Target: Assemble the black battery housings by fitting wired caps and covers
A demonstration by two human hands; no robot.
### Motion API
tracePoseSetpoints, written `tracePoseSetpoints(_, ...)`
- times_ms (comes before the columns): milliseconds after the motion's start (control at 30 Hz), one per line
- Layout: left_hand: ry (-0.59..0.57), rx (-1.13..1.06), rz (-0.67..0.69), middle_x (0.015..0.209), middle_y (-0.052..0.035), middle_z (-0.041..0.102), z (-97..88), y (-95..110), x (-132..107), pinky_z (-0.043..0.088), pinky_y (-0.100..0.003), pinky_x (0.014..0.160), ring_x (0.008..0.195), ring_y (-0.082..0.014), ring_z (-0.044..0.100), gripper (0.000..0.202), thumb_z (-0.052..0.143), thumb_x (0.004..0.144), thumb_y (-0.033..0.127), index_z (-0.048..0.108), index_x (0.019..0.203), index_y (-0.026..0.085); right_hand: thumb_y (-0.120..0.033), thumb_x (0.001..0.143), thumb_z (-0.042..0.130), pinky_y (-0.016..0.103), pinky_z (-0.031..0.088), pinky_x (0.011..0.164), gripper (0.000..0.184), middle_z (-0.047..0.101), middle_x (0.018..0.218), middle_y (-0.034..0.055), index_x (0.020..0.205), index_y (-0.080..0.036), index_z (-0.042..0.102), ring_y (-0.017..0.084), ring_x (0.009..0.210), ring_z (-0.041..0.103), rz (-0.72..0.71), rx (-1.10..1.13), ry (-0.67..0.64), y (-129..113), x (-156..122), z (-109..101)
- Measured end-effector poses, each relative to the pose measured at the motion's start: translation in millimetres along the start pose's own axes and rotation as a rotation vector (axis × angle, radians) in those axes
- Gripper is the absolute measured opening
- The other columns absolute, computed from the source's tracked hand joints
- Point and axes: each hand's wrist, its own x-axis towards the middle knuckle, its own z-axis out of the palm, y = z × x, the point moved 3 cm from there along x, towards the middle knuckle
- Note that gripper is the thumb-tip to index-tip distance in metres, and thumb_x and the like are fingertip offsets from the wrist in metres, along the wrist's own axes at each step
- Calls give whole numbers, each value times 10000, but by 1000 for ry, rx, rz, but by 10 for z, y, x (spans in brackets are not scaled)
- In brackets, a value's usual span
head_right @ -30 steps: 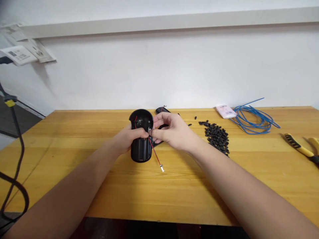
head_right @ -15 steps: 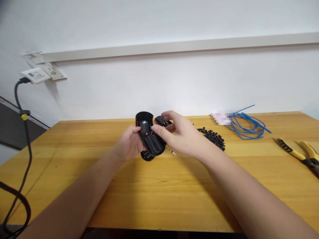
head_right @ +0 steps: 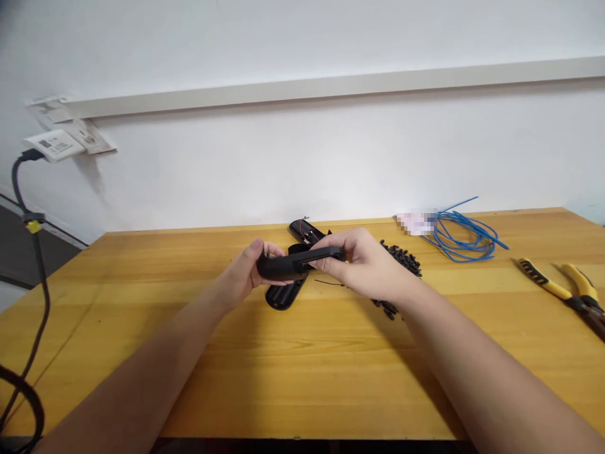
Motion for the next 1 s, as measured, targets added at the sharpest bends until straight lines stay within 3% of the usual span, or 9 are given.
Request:
tracePoseSetpoints(100,-10,84,61,997,-113,784,14,36,-34,571,-279,768,843,-190,747,599,769,809,693,659,1062,161,-532,874,735,259,443,605,400,722,752,50,819,-137,766,131,641,586,98,81,-45,81,-15,-67)
tracePoseSetpoints(200,-157,120,58,1091,-105,758,128,44,-81,546,-276,817,948,-191,717,549,816,815,593,676,1149,179,-519,850,750,235,405,559,407,652,645,17,709,-139,710,99,568,528,178,118,-56,96,-11,-53)
tracePoseSetpoints(300,-266,186,0,1010,-71,719,251,22,-122,505,-245,736,877,-165,661,526,866,775,529,708,1124,168,-439,848,746,219,355,505,389,575,546,-15,612,-150,635,72,490,459,281,87,14,43,-14,-10)
tracePoseSetpoints(433,-273,198,-42,880,-26,661,300,-10,-144,473,-217,671,766,-118,594,457,909,738,450,732,1037,154,-361,870,721,224,309,463,388,493,465,-35,570,-161,577,60,425,379,410,75,40,-67,-58,93)
tracePoseSetpoints(567,-298,13,-103,889,-44,683,244,-50,-143,556,-259,672,750,-141,636,458,891,746,434,742,1073,151,-523,889,711,237,390,520,464,626,602,45,623,-150,644,108,549,536,354,92,92,-128,-75,144)
tracePoseSetpoints(667,-317,-104,-112,806,-65,690,203,-49,-117,567,-269,630,691,-161,652,492,859,750,485,740,1049,112,-625,910,661,255,486,645,519,699,737,81,717,-147,721,147,701,627,219,128,173,-137,-58,118)
tracePoseSetpoints(833,-317,-258,-113,770,-65,698,201,11,-76,581,-245,644,662,-147,669,423,862,741,452,736,931,96,-563,947,631,279,515,740,450,740,848,86,801,-154,747,156,766,651,44,55,464,-103,-35,-127)
tracePoseSetpoints(933,-287,-310,-141,790,-48,702,179,8,-63,603,-255,699,693,-148,692,430,879,738,436,746,992,116,-509,965,608,290,498,692,414,733,821,93,801,-151,740,158,710,628,77,-17,635,-41,-48,-381)
tracePoseSetpoints(1000,-269,-333,-135,795,-46,704,160,-5,-61,606,-258,728,705,-142,692,433,871,761,424,745,1045,123,-447,971,579,292,446,609,386,684,711,77,779,-148,731,149,616,569,185,-205,632,19,-50,-526)
